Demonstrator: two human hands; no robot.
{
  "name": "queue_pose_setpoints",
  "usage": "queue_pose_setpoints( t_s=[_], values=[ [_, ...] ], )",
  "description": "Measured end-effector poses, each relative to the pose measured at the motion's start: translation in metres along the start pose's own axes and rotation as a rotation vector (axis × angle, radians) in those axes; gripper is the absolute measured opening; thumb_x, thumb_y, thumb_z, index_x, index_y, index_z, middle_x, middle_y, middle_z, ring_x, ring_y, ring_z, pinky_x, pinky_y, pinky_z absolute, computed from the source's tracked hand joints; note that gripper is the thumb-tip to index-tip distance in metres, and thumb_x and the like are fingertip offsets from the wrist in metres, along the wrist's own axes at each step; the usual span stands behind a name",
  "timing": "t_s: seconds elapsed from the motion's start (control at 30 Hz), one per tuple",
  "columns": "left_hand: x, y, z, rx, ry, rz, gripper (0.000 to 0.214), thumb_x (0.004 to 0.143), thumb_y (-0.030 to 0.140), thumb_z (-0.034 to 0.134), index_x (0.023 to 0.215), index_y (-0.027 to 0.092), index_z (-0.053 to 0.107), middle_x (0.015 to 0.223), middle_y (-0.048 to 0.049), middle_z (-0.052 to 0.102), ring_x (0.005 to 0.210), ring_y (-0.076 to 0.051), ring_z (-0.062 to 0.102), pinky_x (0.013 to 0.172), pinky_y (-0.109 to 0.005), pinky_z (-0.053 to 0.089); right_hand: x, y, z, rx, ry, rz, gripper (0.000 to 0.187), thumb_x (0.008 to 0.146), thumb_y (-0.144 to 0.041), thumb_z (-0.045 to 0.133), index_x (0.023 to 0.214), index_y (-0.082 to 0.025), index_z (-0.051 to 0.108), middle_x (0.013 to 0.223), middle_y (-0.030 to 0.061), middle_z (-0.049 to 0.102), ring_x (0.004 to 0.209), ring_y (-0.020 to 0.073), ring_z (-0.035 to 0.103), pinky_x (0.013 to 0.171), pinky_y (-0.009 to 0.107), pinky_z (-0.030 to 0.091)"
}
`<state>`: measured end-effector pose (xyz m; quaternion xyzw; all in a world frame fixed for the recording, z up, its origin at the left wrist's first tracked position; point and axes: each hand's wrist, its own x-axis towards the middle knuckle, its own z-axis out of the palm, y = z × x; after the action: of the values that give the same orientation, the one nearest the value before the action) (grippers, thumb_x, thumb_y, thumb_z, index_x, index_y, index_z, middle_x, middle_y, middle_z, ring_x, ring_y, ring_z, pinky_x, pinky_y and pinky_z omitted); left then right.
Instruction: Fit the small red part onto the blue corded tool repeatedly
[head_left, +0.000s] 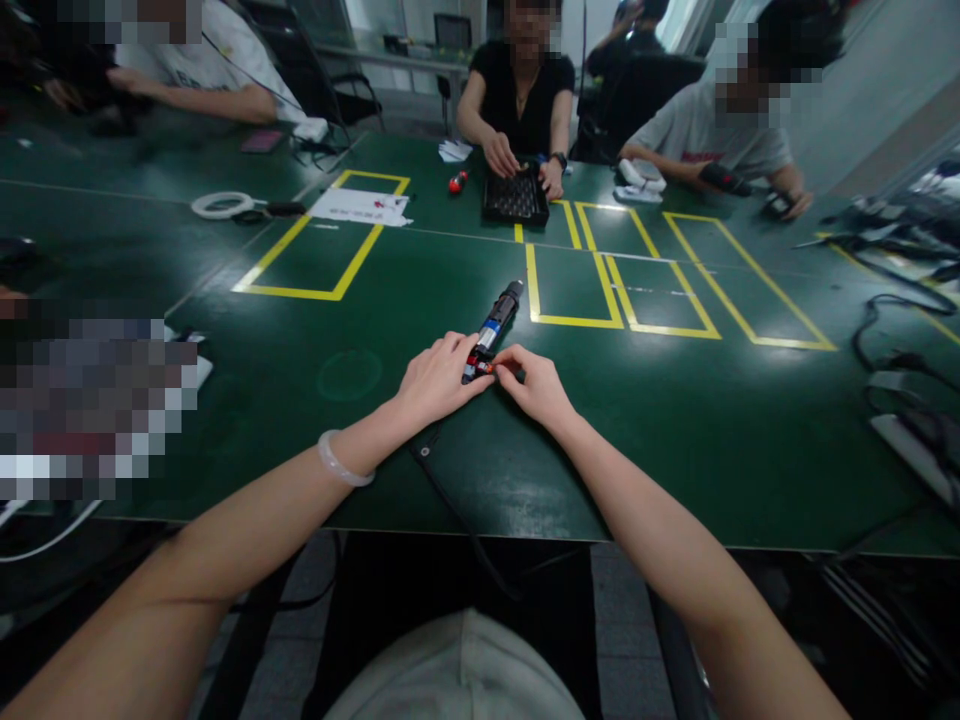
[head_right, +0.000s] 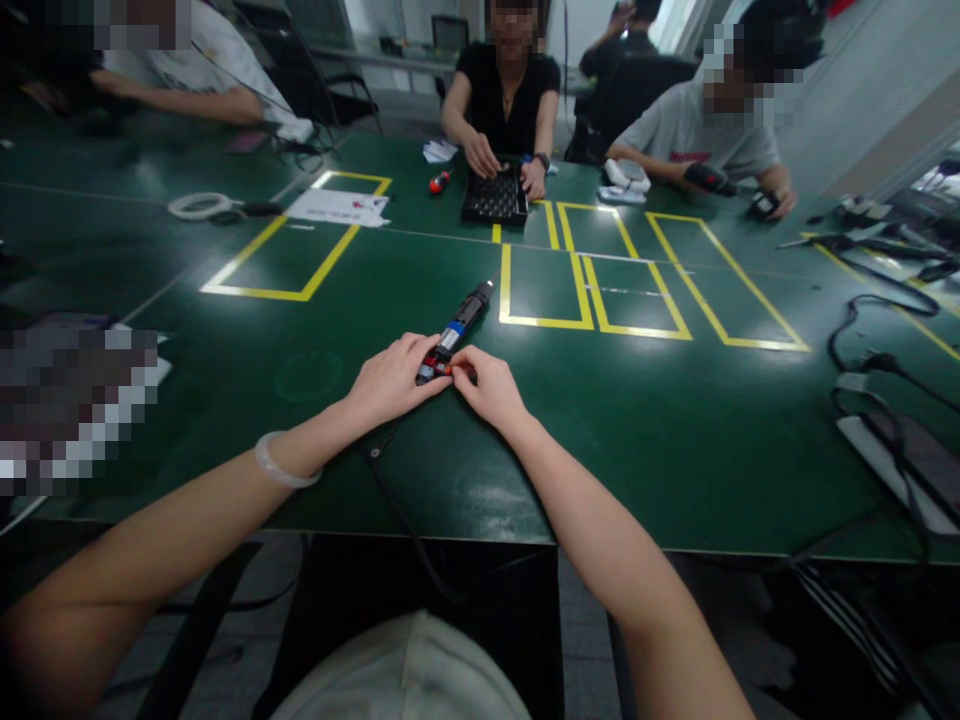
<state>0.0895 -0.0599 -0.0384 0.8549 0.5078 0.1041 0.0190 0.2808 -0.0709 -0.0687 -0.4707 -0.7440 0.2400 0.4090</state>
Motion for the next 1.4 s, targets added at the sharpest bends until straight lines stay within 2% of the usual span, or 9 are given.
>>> queue_pose_setpoints(
  t_s=[0.17,0.4,0.6,0.73,1.0,1.13,1.3,1.4],
  values=[
    [0.003,0.002,0.000,0.042,0.004,-0.053,0.057,0.099,0.052,0.051,0.145,0.019,0.047,0.129,-0.0142,0.055,0.111,-0.030,0.060,0.085,-0.038,0.051,0.000,-0.001,-0.002,0.036,-0.033,0.001,0.011,0.088,-0.022,0.054,0.093,-0.019,0.064,0.084,0.0023,0.071,0.076,0.0167,0.065,0.076,0.029,0.049],
    [0.003,0.002,-0.006,0.083,-0.041,-0.047,0.060,0.101,0.052,0.045,0.152,0.021,0.040,0.133,-0.0163,0.053,0.112,-0.032,0.058,0.087,-0.040,0.051,0.000,-0.001,-0.005,0.052,-0.078,0.007,0.011,0.090,-0.023,0.054,0.091,-0.019,0.065,0.086,0.0029,0.070,0.078,0.0166,0.064,0.078,0.029,0.049],
    [0.005,-0.014,-0.008,0.094,-0.054,-0.086,0.063,0.100,0.051,0.046,0.155,0.021,0.037,0.137,-0.0175,0.051,0.116,-0.033,0.057,0.091,-0.041,0.051,0.000,0.003,-0.006,0.063,-0.090,0.008,0.012,0.090,-0.024,0.055,0.088,-0.019,0.066,0.087,0.0033,0.069,0.077,0.0159,0.063,0.076,0.028,0.049],
    [0.011,-0.042,-0.011,0.098,-0.057,-0.165,0.065,0.099,0.055,0.044,0.154,0.021,0.038,0.137,-0.0185,0.050,0.118,-0.036,0.056,0.094,-0.046,0.050,0.000,0.006,-0.005,0.080,-0.083,-0.004,0.012,0.090,-0.024,0.055,0.087,-0.019,0.065,0.085,0.0033,0.068,0.076,0.0156,0.062,0.074,0.028,0.048],
    [0.018,-0.123,-0.022,0.062,-0.057,-0.393,0.072,0.096,0.066,0.037,0.153,0.023,0.041,0.141,-0.0205,0.048,0.126,-0.040,0.051,0.096,-0.052,0.049,0.000,0.006,-0.006,0.034,-0.099,0.012,0.011,0.090,-0.023,0.056,0.087,-0.019,0.066,0.084,0.0026,0.068,0.076,0.0152,0.062,0.076,0.028,0.048],
    [0.014,-0.161,-0.031,0.075,-0.080,-0.501,0.075,0.097,0.067,0.036,0.154,0.018,0.039,0.144,-0.0211,0.045,0.126,-0.039,0.049,0.098,-0.055,0.047,0.000,0.005,-0.007,0.033,-0.106,0.005,0.012,0.091,-0.023,0.055,0.087,-0.019,0.066,0.084,0.0029,0.068,0.076,0.0154,0.062,0.075,0.028,0.048],
    [0.003,-0.207,-0.038,0.152,-0.056,-0.568,0.077,0.098,0.068,0.031,0.155,0.017,0.036,0.148,-0.0175,0.043,0.124,-0.035,0.049,0.100,-0.054,0.045,0.000,0.004,-0.007,0.030,-0.116,0.015,0.012,0.091,-0.024,0.056,0.087,-0.020,0.066,0.084,0.0026,0.069,0.076,0.0155,0.063,0.076,0.028,0.048],
    [-0.003,-0.227,-0.038,0.187,-0.027,-0.608,0.075,0.098,0.066,0.030,0.155,0.017,0.037,0.149,-0.0167,0.044,0.124,-0.037,0.051,0.100,-0.056,0.044,0.000,0.003,-0.008,0.028,-0.123,0.022,0.012,0.091,-0.024,0.056,0.087,-0.020,0.066,0.084,0.0024,0.069,0.076,0.0154,0.063,0.075,0.027,0.048]
  ],
)
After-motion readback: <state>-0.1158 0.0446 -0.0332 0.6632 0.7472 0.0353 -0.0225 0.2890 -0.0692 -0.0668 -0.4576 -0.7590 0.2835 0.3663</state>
